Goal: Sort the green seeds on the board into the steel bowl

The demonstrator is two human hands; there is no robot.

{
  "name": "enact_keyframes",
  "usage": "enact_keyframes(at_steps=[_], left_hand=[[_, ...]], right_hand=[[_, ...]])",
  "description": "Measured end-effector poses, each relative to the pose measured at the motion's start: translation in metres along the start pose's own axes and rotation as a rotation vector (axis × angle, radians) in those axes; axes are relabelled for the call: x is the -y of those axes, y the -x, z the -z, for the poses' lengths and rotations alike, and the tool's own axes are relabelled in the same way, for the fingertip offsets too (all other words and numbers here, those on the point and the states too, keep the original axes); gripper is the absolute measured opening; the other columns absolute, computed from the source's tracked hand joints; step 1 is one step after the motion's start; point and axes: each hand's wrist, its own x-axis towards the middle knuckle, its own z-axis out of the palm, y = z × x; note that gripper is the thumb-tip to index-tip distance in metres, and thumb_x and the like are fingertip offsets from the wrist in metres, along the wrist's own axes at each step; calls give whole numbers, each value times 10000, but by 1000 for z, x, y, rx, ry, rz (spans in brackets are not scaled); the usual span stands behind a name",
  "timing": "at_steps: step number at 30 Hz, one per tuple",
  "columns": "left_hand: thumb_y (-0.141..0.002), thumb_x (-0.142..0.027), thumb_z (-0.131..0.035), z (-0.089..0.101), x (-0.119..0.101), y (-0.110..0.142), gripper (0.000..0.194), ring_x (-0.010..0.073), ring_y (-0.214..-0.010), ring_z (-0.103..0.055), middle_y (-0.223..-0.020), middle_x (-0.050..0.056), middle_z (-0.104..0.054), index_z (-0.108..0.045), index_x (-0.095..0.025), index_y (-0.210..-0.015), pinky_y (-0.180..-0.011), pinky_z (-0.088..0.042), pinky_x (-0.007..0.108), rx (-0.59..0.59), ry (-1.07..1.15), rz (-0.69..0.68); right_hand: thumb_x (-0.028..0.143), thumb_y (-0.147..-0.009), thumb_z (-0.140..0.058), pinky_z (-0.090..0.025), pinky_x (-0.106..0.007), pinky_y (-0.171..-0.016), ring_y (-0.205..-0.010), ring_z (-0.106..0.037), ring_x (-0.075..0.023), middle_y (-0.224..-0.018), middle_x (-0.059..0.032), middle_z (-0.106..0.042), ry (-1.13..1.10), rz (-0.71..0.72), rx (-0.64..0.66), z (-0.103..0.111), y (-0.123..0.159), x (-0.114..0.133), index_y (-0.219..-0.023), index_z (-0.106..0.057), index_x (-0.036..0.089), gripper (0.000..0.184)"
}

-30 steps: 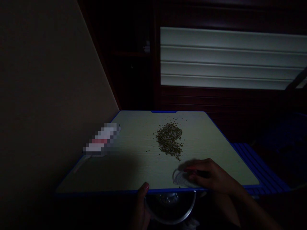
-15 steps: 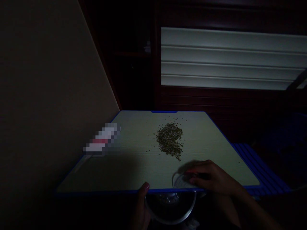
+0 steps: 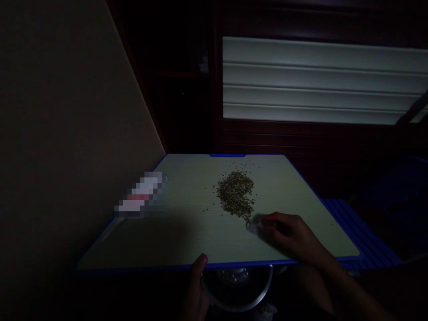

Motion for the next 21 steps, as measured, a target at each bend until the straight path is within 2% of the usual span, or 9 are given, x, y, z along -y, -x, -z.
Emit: enact_keyframes(at_steps=[4, 9, 15, 21], left_hand=[[-819, -283, -645, -2, -1, 2, 567, 301, -1177, -608, -1168, 109, -723, -527, -193, -1366, -1085, -361, 486, -18, -5, -18], [-827, -324, -642, 2, 1, -4, 596, 281, -1240, -560, -1229, 85, -699, -489, -253, -1399, -1107, -329, 469, -23, 12, -53], [-855, -315, -606, 2, 3, -7, 613, 278, -1251, -548, -1278, 102, -670, -435, -204, -1433, -1103, -332, 477, 36, 28, 45], [-835, -280, -630, -3, -3, 3, 586, 281, -1256, -545, -1239, 93, -693, -487, -221, -1400, -1118, -311, 473, -36, -4, -31]], right_hand=[[259, -857, -583, -478, -266, -611, -706, -645, -182, -825, -34, -726, 7, -59, -69, 0, -1, -4, -999, -697, 192, 194], [290, -860, -576, -489, -279, -633, -713, -650, -196, -815, -48, -727, 29, -118, -177, 1, -2, -8, -966, -678, 169, 191], [302, -871, -589, -527, -296, -700, -781, -676, -202, -932, -65, -747, -15, -46, -83, 0, -2, -8, -1087, -690, 180, 268], [317, -889, -587, -533, -303, -686, -800, -681, -204, -982, -69, -749, -30, -6, -40, 0, -1, -5, -1112, -701, 217, 270]])
